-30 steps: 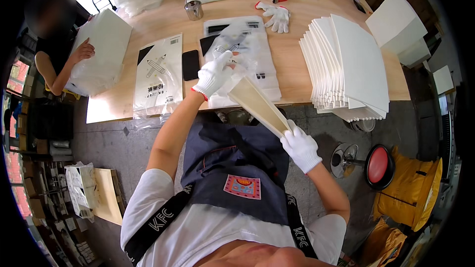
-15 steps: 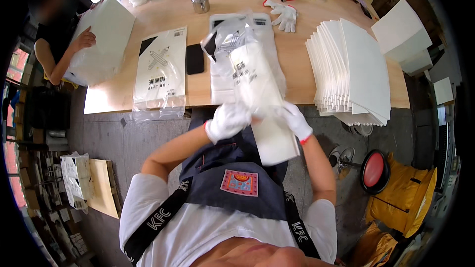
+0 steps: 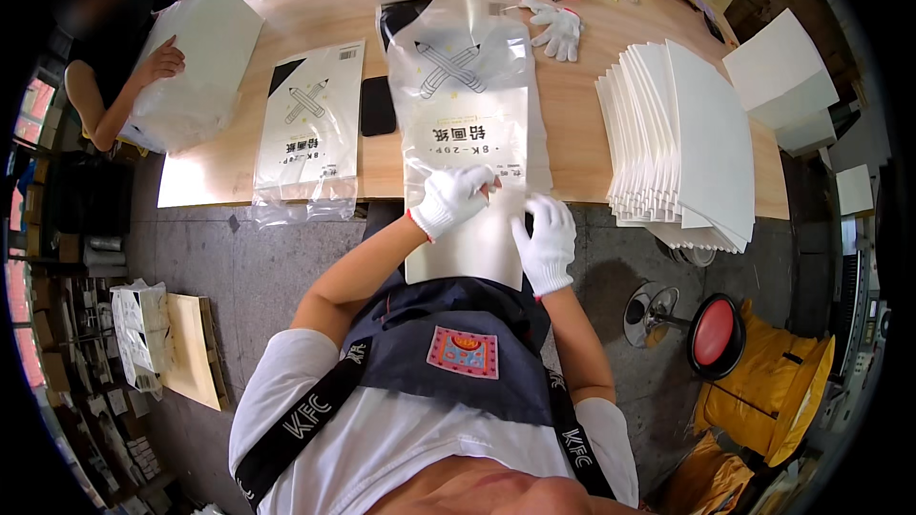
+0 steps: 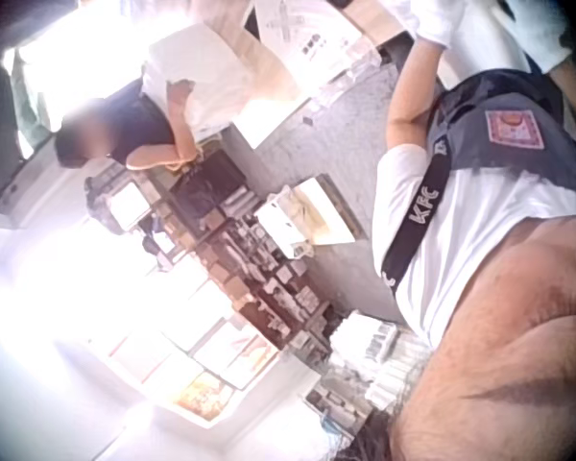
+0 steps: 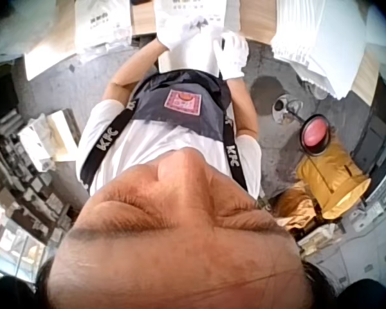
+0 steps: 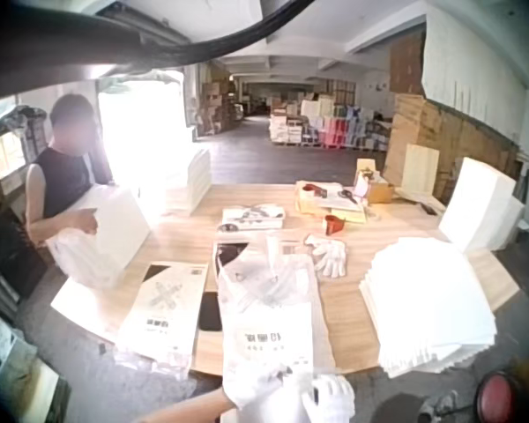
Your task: The person repeatedly picks up stacks of white paper, inserts them into clear plastic packaging, and places the sealed packages onto a pile on the table. The process is continuous and repetitive, with the person handling the paper and packaging materials by hand.
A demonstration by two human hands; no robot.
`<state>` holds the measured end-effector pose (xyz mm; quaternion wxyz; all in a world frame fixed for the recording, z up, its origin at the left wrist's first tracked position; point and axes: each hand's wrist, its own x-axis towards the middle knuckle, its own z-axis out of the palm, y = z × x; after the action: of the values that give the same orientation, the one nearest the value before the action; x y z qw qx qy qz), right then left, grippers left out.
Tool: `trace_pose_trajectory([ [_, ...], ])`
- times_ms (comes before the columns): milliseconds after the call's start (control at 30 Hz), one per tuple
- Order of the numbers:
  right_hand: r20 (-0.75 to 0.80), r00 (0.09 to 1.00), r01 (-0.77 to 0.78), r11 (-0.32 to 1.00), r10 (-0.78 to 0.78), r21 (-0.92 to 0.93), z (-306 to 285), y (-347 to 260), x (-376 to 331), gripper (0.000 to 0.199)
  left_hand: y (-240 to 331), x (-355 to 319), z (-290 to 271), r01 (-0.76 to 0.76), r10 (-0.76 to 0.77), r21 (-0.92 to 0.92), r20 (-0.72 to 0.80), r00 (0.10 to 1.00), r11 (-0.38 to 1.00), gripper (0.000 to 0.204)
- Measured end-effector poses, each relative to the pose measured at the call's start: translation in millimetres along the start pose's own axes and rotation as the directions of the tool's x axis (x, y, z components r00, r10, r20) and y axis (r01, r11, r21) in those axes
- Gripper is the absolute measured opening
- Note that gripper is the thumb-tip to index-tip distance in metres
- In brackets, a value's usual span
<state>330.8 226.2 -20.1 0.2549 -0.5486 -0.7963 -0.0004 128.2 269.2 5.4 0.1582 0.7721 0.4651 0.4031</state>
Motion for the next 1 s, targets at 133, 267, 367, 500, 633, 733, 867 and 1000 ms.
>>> trace_pose_trajectory([
  [133, 0.172, 0.928, -0.316, 0.942, 0.332, -0.112, 37, 11, 16, 0.050, 2, -32, 4, -0.158, 0.146, 0.086, 0.131, 0.981, 0.984, 0.020],
  [267, 0.242, 0.912, -0.311, 0.942, 0.332, -0.122, 44, 31, 43, 0.033, -52, -48, -14, -0.045, 0.054, 0.263, -0.025, 0.998, 0.964, 0.030],
  [367, 0.177, 0.961, -0.187, 0.971, 0.213, -0.151, 39, 21, 70, 0.038, -115, -79, -14, 0.534, -0.458, 0.099, -0.398, 0.795, 0.840, 0.012],
  [500, 0.342, 0.917, -0.127, 0.964, 0.204, -0.233, 24, 12, 67, 0.050, -96, -81, -23, 0.578, -0.791, -0.589, -0.186, 0.582, 0.565, 0.014],
  [633, 0.472, 0.842, -0.118, 0.943, 0.261, -0.310, 31, 18, 30, 0.050, -81, -124, -25, 0.597, -0.656, -0.294, -0.172, 0.735, 0.746, 0.014],
  [733, 0.520, 0.804, -0.125, 0.937, 0.289, -0.327, 44, 29, -10, 0.048, -64, -140, -31, 0.508, -0.516, -0.094, -0.136, 0.845, 0.856, 0.016],
  [867, 0.505, 0.827, -0.068, 0.936, 0.247, -0.346, 38, 31, -47, 0.034, -25, -149, -45, 0.408, -0.406, 0.096, -0.038, 0.913, 0.908, 0.013],
  [1000, 0.534, 0.806, -0.069, 0.937, 0.255, -0.342, 2, 13, -69, 0.034, -6, -165, -56, 0.328, -0.338, 0.124, 0.077, 0.938, 0.937, 0.008],
])
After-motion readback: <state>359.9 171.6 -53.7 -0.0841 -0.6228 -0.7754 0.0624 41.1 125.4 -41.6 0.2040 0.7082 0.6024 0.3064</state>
